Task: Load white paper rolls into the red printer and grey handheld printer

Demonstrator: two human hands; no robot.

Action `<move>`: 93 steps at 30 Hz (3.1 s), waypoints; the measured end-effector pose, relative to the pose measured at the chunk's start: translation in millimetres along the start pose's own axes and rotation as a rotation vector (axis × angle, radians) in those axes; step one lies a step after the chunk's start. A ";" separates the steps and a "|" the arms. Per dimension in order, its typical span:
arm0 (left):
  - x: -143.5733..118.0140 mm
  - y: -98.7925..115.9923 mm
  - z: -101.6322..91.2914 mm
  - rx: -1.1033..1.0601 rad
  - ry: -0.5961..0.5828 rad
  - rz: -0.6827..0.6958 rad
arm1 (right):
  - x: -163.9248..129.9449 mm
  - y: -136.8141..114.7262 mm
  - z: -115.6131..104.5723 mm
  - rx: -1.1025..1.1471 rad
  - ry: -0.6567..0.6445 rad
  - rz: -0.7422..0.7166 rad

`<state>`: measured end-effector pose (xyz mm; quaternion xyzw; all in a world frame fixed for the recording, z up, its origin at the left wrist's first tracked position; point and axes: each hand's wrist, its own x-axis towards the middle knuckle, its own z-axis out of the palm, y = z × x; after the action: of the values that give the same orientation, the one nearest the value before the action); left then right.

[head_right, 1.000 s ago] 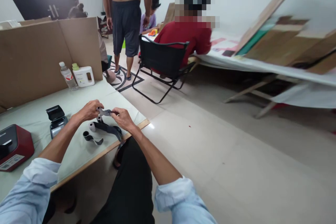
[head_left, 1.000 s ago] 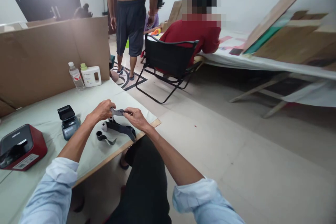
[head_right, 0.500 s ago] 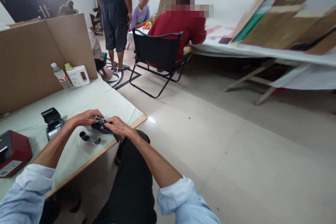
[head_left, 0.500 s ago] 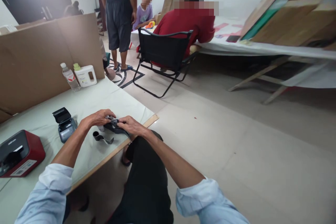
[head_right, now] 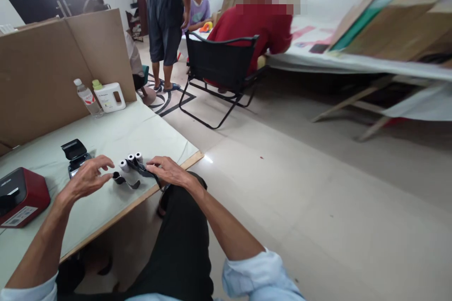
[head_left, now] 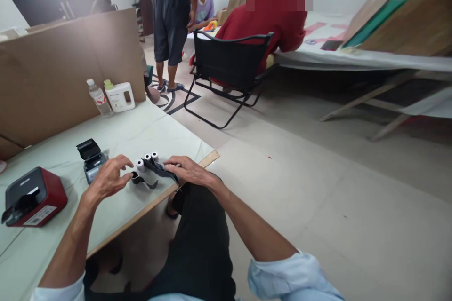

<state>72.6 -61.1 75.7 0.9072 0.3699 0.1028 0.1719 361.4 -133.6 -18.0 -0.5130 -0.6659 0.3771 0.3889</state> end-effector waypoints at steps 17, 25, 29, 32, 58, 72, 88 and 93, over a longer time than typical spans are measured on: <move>-41.2 -13.6 55.9 -0.287 0.189 -0.003 | -20.6 -43.3 90.1 -0.477 0.096 -0.287; -75.7 -16.1 40.2 -0.293 0.382 -0.091 | -9.0 -53.4 113.7 -0.048 0.096 -0.180; -85.6 -33.2 25.0 -0.185 0.501 -0.064 | 8.3 -60.3 137.0 0.057 0.137 -0.229; -86.0 -56.3 13.7 -0.129 0.578 -0.099 | 30.8 -66.7 152.6 0.019 0.184 -0.338; -75.0 -79.0 -24.4 -0.478 0.428 -0.264 | 83.8 -103.9 145.1 0.311 -0.060 -0.058; -100.2 -42.4 -2.4 -0.246 0.461 -0.126 | 67.2 -93.1 164.5 0.822 -0.200 0.207; -88.0 -107.3 2.3 -0.093 0.605 -0.189 | 93.9 -78.9 207.2 0.867 0.008 0.224; -66.0 -141.6 -0.7 -0.044 0.526 -0.295 | 106.2 -76.7 211.8 0.836 0.010 0.252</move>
<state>-64.2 -13.1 17.5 0.7819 0.5273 0.3163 0.1028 121.7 -66.3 -22.5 -0.3904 -0.3863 0.6563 0.5173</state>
